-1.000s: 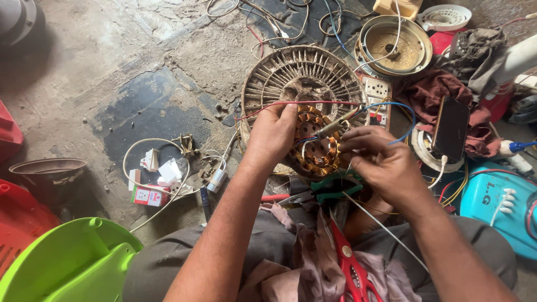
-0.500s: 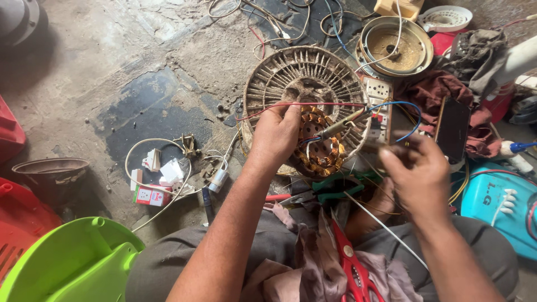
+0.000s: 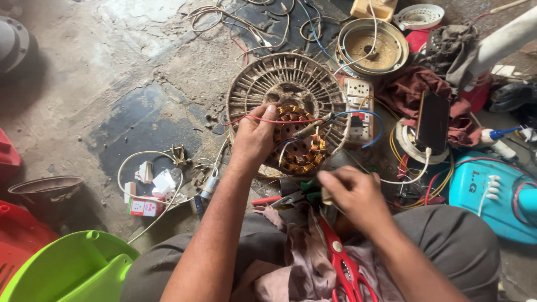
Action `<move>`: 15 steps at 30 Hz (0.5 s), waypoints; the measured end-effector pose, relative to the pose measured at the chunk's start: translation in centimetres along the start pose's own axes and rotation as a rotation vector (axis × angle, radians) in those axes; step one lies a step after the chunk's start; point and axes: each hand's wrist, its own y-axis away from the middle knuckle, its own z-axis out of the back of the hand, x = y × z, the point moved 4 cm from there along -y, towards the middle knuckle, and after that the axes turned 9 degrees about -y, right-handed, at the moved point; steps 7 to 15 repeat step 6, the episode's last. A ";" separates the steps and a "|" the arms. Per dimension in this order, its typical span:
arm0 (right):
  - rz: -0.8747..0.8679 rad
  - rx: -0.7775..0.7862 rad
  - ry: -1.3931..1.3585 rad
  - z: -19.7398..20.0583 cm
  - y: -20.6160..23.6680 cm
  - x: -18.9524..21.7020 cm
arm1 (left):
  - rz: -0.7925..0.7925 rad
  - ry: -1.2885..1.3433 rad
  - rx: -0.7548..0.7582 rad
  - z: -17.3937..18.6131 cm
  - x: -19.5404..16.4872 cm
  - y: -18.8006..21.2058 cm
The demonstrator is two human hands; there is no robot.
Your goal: The person sits on the floor rewinding the armature of a ceiling fan motor, fitting the copper coil into the stator and trimming wire ends with pliers. They then connect red and blue wires to the coil and hold the leads against a power strip to test the wound motor.
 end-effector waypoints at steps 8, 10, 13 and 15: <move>-0.034 -0.015 -0.369 -0.7 -1.9 -3.7 | 0.045 0.001 0.014 0.2 0.0 0.0; -0.034 -0.015 -0.369 -0.7 -1.9 -3.7 | 0.045 0.001 0.014 0.2 0.0 0.0; -0.034 -0.015 -0.369 -0.7 -1.9 -3.7 | 0.045 0.001 0.014 0.2 0.0 0.0; -0.034 -0.015 -0.369 -0.7 -1.9 -3.7 | 0.045 0.001 0.014 0.2 0.0 0.0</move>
